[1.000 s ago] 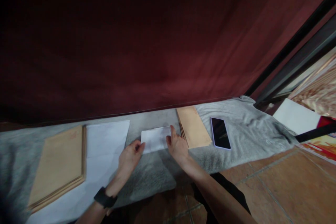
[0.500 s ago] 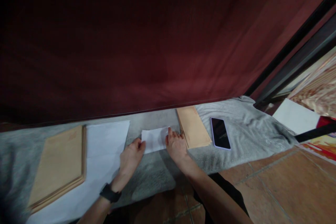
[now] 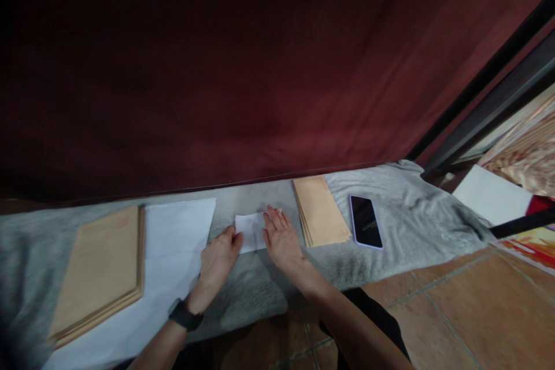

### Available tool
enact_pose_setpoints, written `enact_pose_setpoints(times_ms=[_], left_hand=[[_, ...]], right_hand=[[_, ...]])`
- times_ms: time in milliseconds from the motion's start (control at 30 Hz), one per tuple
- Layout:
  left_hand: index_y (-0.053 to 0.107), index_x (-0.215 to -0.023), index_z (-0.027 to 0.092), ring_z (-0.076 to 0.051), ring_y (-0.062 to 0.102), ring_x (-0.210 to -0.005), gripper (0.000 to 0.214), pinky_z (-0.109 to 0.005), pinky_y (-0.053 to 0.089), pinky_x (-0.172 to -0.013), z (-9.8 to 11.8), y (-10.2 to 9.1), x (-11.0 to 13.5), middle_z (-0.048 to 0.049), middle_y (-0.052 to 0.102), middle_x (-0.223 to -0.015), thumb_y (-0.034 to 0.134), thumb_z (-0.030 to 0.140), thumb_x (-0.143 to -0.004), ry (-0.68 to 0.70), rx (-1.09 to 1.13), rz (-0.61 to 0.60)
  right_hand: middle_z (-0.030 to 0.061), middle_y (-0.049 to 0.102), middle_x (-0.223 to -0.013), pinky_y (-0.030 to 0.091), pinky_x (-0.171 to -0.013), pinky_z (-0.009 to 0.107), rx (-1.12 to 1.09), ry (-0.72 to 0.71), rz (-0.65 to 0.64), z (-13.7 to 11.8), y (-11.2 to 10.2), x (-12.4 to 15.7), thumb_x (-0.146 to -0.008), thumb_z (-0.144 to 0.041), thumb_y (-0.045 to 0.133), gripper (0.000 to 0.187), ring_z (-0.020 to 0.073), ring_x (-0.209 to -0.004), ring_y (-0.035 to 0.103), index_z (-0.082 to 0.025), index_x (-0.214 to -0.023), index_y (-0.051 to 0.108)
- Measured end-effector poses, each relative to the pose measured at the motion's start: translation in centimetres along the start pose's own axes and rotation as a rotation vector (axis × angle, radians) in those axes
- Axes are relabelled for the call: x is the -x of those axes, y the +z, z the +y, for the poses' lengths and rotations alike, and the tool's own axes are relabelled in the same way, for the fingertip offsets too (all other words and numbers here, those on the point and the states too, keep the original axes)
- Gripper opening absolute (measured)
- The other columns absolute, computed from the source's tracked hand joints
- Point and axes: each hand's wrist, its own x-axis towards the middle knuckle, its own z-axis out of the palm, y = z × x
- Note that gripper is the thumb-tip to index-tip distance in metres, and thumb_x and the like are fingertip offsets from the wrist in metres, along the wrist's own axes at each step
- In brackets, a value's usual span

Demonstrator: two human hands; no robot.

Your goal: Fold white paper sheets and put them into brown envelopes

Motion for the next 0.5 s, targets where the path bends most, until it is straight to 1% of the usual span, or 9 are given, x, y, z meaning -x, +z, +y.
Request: enact_pose_setpoints(times_ms=[133,300,500], left_hand=[[0.063,-0.110,0.020,-0.023,0.074,-0.082,0.032,-0.030,0.052,-0.068,-0.1,0.2,-0.1,-0.0080,0.076,-0.087,0.036,0.034,-0.101,0.010,0.007,0.005],[0.063,-0.108,0.020,-0.024,0.074,-0.084,0.032,-0.032,0.052,-0.068,-0.3,0.4,-0.1,-0.0082,0.076,-0.088,0.035,0.034,-0.101,0.007,0.025,0.006],[0.061,-0.113,0.017,-0.025,0.074,-0.084,0.034,-0.033,0.053,-0.068,-0.1,0.5,-0.2,-0.0099,0.076,-0.089,0.035,0.035,-0.101,-0.018,0.029,0.020]], right_hand=[[0.0102,0.043,-0.156,0.034,-0.118,0.043,-0.017,-0.030,-0.045,-0.8,0.4,0.4,-0.105,-0.033,0.039,0.047,0.0245,-0.144,0.039,-0.014,-0.147,0.048],[0.0111,0.039,-0.158,0.030,-0.119,0.044,0.044,-0.010,-0.039,-0.9,1.3,1.2,-0.104,-0.038,0.044,0.048,0.0251,-0.145,0.038,-0.018,-0.148,0.048],[0.0106,0.034,-0.160,0.029,-0.119,0.044,0.083,0.006,-0.036,-0.9,1.8,1.5,-0.104,-0.040,0.046,0.051,0.0254,-0.147,0.034,-0.020,-0.150,0.044]])
